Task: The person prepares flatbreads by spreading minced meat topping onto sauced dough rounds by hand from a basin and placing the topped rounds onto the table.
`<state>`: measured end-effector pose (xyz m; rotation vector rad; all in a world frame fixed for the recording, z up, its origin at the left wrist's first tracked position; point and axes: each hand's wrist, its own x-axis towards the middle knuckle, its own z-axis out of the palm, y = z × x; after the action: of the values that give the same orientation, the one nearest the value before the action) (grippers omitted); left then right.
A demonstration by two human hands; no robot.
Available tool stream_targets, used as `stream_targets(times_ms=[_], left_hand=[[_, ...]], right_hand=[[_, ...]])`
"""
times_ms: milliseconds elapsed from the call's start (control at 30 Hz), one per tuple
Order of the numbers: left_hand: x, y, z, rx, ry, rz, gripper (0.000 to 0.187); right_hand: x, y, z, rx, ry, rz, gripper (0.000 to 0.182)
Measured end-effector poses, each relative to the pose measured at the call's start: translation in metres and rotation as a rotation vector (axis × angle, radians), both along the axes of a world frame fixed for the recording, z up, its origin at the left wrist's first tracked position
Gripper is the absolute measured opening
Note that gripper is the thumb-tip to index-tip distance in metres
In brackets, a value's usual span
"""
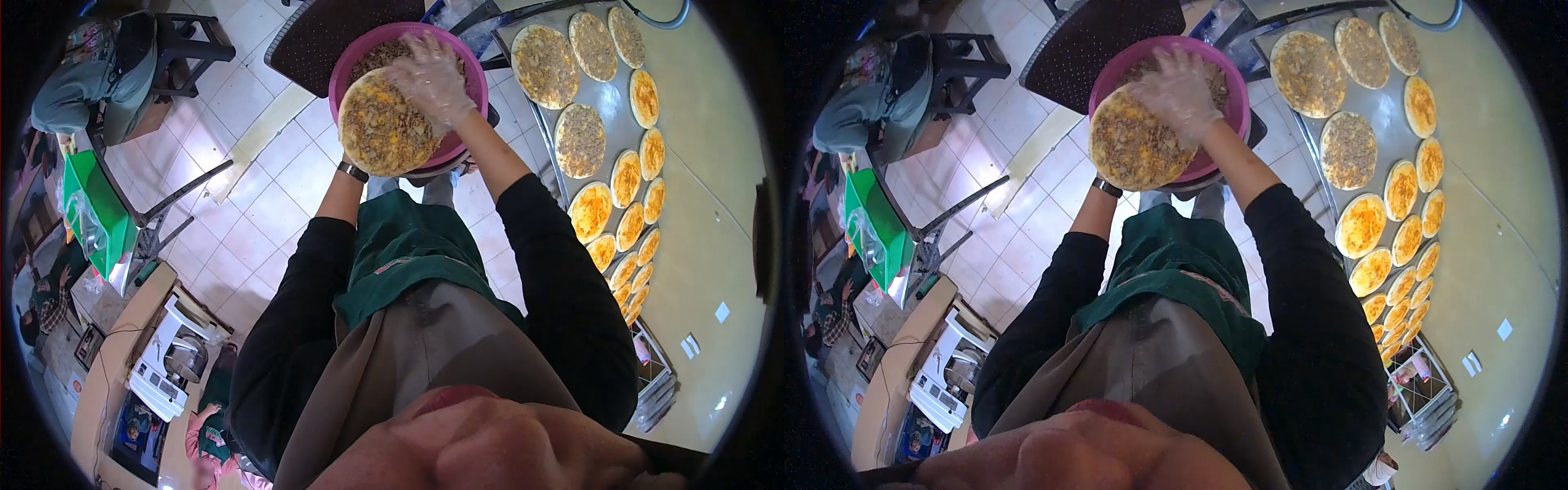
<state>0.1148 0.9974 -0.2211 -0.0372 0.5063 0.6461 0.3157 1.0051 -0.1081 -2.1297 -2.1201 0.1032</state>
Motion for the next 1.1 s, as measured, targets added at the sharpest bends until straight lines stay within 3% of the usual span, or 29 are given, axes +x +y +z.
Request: stream_targets(times_ms=[233, 300, 433, 500, 600, 700, 833, 967, 1100], left_hand=[[-0.019, 0.001, -0.029, 0.007, -0.105, 0.086, 0.061], [-0.024, 0.002, -0.032, 0.008, -0.118, 0.101, 0.061], [-0.027, 0.007, -0.034, 0.007, -0.128, 0.115, 0.061], [-0.029, 0.012, -0.034, 0.014, -0.128, 0.122, 0.062], [-0.03, 0.016, -0.035, 0.017, -0.128, 0.128, 0.062], [-0.024, 0.017, -0.036, 0.013, -0.133, 0.117, 0.062], [-0.014, 0.013, -0.039, 0.003, -0.13, 0.105, 0.062], [-0.007, 0.009, -0.04, -0.001, -0.123, 0.085, 0.062], [0.0, 0.007, -0.039, -0.006, -0.115, 0.082, 0.063]], right_hand=[[0.007, -0.072, -0.023, 0.118, 0.149, -0.009, 0.025], [-0.013, -0.084, -0.01, 0.056, 0.54, -0.369, 0.02], [-0.032, -0.11, -0.026, 0.136, 0.578, -0.352, 0.017], [-0.032, -0.114, -0.027, 0.113, 0.726, -0.273, 0.012], [-0.032, -0.103, -0.011, 0.326, 0.718, -0.237, 0.013], [-0.038, -0.094, -0.006, 0.32, 0.763, -0.129, 0.014], [-0.029, -0.061, -0.01, 0.367, 0.499, -0.175, 0.012], [-0.027, -0.034, 0.005, 0.38, 0.616, -0.192, 0.011], [-0.032, -0.03, 0.003, 0.232, 0.7, -0.052, 0.01]])
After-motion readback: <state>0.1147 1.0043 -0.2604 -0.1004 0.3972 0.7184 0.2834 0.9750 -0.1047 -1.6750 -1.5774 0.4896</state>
